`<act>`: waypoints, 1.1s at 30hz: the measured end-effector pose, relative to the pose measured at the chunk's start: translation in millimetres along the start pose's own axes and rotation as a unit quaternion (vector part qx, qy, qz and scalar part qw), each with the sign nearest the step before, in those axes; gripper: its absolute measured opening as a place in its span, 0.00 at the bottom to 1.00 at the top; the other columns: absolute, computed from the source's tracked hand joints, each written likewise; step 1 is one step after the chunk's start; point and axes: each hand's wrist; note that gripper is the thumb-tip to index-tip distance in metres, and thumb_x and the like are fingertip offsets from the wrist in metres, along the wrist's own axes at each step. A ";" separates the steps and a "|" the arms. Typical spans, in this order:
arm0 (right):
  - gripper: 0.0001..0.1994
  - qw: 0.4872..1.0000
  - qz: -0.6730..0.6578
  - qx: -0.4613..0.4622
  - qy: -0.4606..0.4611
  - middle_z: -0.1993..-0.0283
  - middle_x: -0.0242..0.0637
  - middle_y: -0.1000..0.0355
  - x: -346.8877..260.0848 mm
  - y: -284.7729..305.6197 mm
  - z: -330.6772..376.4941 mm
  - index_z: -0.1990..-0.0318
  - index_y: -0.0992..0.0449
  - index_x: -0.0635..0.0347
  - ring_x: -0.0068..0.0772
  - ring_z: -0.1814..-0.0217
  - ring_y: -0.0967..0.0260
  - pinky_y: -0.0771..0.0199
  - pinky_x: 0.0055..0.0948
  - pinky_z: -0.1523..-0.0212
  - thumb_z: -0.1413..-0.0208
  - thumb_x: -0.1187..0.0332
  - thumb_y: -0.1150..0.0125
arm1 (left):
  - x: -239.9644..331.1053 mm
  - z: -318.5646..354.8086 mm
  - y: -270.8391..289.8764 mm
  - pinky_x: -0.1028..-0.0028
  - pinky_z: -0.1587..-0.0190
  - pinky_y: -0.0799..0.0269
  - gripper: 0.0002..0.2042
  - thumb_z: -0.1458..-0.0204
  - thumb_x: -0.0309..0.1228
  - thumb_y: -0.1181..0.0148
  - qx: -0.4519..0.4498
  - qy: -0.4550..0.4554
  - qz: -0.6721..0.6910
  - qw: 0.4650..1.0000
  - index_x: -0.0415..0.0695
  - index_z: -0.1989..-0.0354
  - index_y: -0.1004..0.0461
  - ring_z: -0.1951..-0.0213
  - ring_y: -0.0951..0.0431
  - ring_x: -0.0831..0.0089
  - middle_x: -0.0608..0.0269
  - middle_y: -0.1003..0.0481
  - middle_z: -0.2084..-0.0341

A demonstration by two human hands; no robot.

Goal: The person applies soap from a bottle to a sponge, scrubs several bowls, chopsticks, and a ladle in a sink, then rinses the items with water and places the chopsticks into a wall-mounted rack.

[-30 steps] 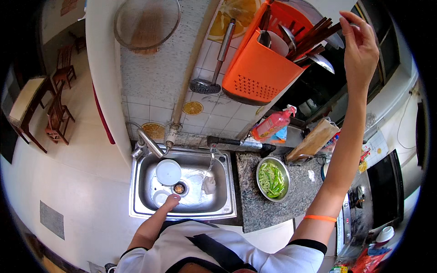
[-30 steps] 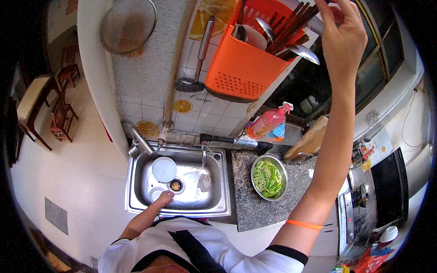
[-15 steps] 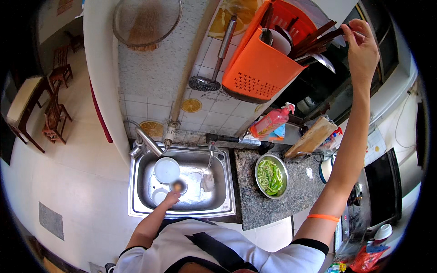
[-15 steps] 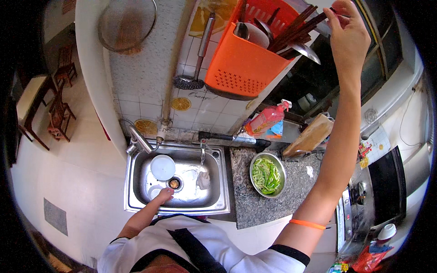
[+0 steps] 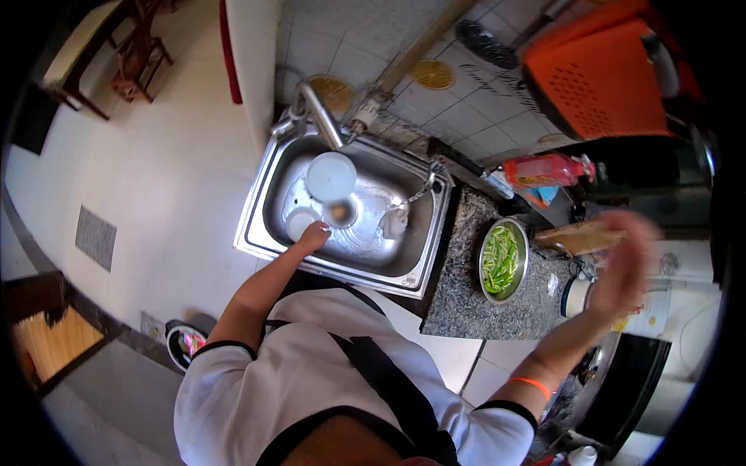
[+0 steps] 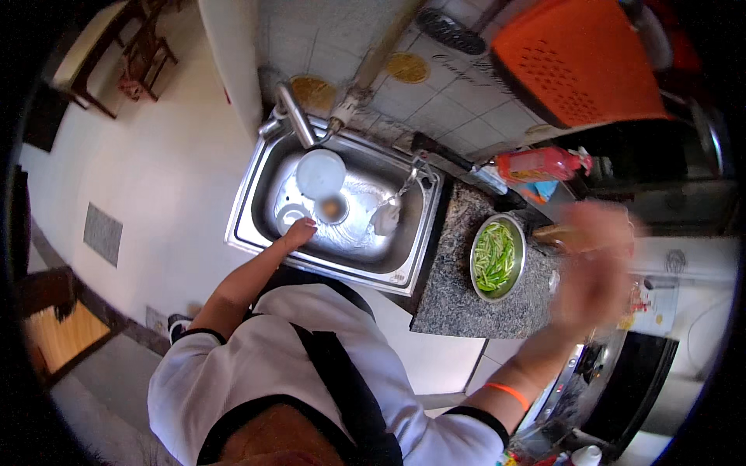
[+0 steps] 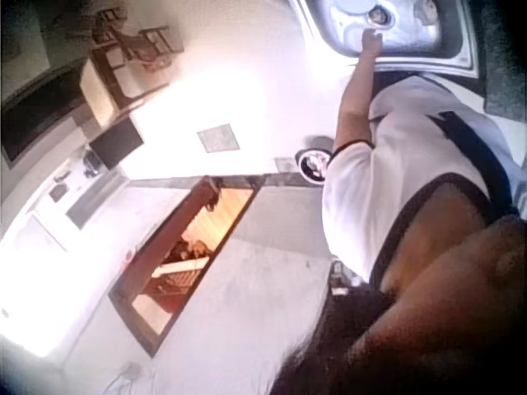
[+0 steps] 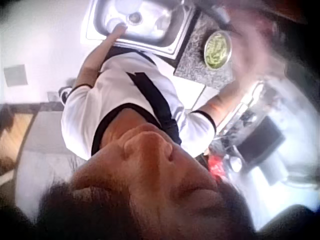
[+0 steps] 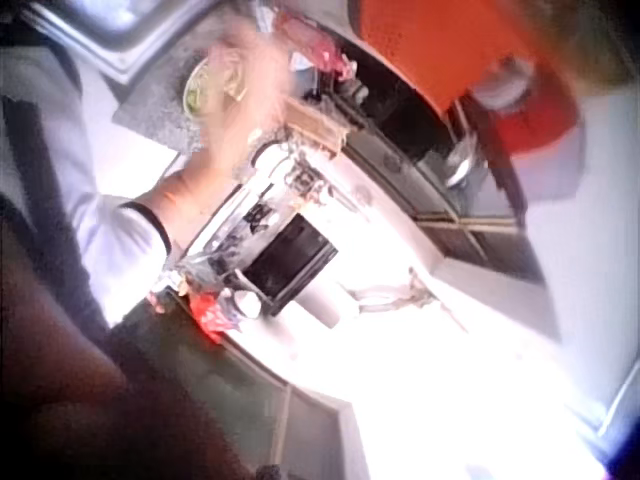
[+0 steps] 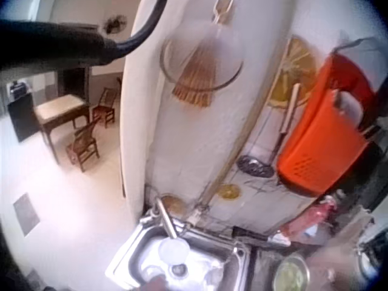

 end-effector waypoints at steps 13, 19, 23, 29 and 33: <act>0.10 0.405 -0.531 -0.286 -0.687 0.67 0.34 0.34 54.6 -430.7 297.1 0.62 0.36 0.58 0.23 0.70 0.36 0.33 0.20 0.69 0.49 0.65 0.51 | -0.5 19.0 55.8 0.64 0.52 0.45 0.20 0.65 0.25 0.50 0.241 0.135 -0.227 0.934 0.44 0.58 0.41 0.56 0.41 0.50 0.44 0.41 0.60; 0.11 0.459 -0.530 -0.362 -0.615 0.66 0.34 0.34 29.6 -518.8 306.8 0.60 0.37 0.58 0.25 0.70 0.35 0.32 0.23 0.70 0.50 0.64 0.51 | -22.3 -23.4 70.2 0.64 0.51 0.42 0.21 0.61 0.23 0.57 0.127 0.253 -0.229 0.931 0.47 0.53 0.41 0.53 0.38 0.49 0.44 0.37 0.59; 0.08 0.565 -0.468 -0.367 -0.573 0.70 0.31 0.34 40.5 -522.6 330.6 0.65 0.34 0.59 0.23 0.72 0.37 0.34 0.22 0.72 0.52 0.69 0.50 | -62.3 -45.9 73.0 0.66 0.57 0.36 0.18 0.64 0.22 0.55 0.084 0.200 -0.242 0.946 0.46 0.60 0.36 0.59 0.32 0.53 0.44 0.31 0.71; 0.13 0.933 0.003 -0.210 -0.293 0.66 0.50 0.37 146.4 -453.1 343.9 0.65 0.36 0.69 0.50 0.65 0.41 0.43 0.42 0.62 0.60 0.71 0.48 | 2.0 -30.4 35.3 0.66 0.73 0.33 0.19 0.68 0.28 0.48 0.039 0.248 0.025 0.968 0.44 0.63 0.43 0.74 0.32 0.58 0.51 0.35 0.74; 0.18 0.882 -0.008 -0.214 -0.419 0.67 0.50 0.36 149.3 -473.5 367.9 0.67 0.37 0.70 0.45 0.68 0.38 0.39 0.38 0.67 0.63 0.67 0.40 | 55.6 -28.0 -1.9 0.63 0.69 0.35 0.24 0.68 0.33 0.43 0.115 0.092 -0.340 0.929 0.47 0.60 0.43 0.65 0.35 0.58 0.52 0.37 0.66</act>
Point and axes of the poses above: each hand's wrist, its own z-axis away from the middle knuckle, its own y-axis out of the back of the hand, x = y × z
